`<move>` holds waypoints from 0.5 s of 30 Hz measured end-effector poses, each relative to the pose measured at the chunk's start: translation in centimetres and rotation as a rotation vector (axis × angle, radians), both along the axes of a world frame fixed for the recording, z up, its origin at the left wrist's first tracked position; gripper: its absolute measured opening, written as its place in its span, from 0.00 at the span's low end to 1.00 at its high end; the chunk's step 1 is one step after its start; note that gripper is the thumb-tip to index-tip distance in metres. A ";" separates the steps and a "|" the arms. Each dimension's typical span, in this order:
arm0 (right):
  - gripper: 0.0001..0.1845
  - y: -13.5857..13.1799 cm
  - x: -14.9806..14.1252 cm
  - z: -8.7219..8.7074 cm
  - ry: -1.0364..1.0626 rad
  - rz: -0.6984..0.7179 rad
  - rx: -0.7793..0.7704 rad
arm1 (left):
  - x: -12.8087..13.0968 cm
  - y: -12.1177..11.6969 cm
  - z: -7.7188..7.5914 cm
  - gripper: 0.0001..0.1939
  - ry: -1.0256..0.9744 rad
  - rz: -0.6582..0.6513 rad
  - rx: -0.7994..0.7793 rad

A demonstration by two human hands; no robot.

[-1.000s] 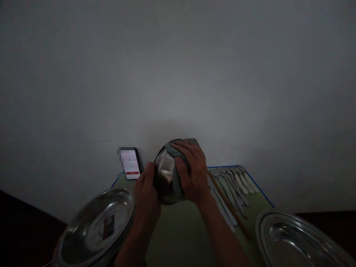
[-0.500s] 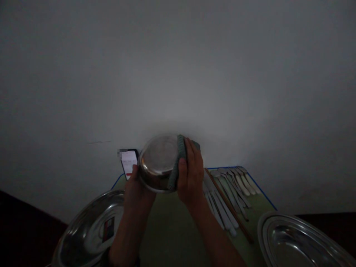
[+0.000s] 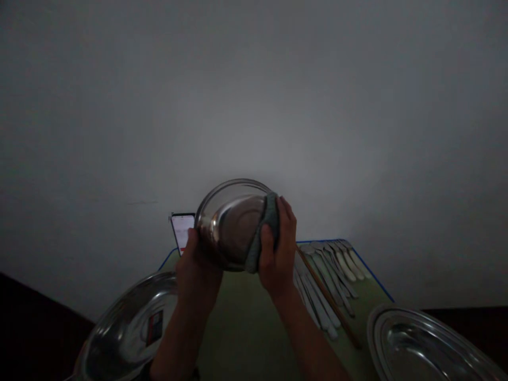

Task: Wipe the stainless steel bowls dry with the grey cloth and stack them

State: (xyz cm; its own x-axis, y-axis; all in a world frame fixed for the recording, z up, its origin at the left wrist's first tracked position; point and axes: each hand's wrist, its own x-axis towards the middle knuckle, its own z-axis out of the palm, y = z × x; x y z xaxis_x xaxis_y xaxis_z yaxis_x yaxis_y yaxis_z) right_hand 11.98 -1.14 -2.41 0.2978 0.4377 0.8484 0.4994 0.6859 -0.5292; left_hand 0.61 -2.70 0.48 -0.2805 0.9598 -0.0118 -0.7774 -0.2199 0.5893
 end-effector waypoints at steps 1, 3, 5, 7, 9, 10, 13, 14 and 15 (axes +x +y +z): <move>0.25 0.2 0.4 0.0 0.073 0.034 -0.045 | -0.3 0.0 -0.1 0.14 0.057 0.019 -0.016; 0.23 0.7 1.1 0.0 0.196 0.089 -0.162 | -0.6 -0.2 -0.2 0.14 0.240 0.068 -0.088; 0.22 1.0 1.5 0.0 0.248 0.084 -0.245 | -0.6 -0.6 -0.3 0.17 0.486 0.105 -0.159; 0.22 1.0 1.5 0.1 0.218 0.031 -0.240 | -0.4 -1.0 -0.4 0.21 0.700 0.093 -0.172; 0.21 0.7 1.0 0.1 0.118 -0.026 -0.172 | -0.2 -1.2 -0.3 0.22 0.815 0.067 -0.160; 0.21 0.5 0.7 0.0 0.050 -0.047 -0.132 | -0.1 -1.2 -0.2 0.22 0.835 0.068 -0.169; 0.20 -0.2 -0.7 -0.2 -0.147 -0.091 -0.044 | 0.0 -1.1 0.0 0.19 0.843 0.107 -0.253; 0.20 -0.4 -1.3 -0.4 -0.203 -0.101 -0.033 | 0.0 -1.0 0.0 0.19 0.838 0.112 -0.278; 0.20 -0.7 -1.9 -0.5 -0.254 -0.112 -0.024 | 0.0 -0.9 0.1 0.18 0.827 0.116 -0.289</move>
State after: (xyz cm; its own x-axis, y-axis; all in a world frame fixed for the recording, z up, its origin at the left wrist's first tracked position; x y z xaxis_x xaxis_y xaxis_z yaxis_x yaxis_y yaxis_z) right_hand 10.13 -1.79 -2.93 0.1243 0.4350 0.8918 0.6906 0.6074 -0.3926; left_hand 0.64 -3.56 0.55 -0.4016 0.9158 0.0005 -0.0592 -0.0266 0.9979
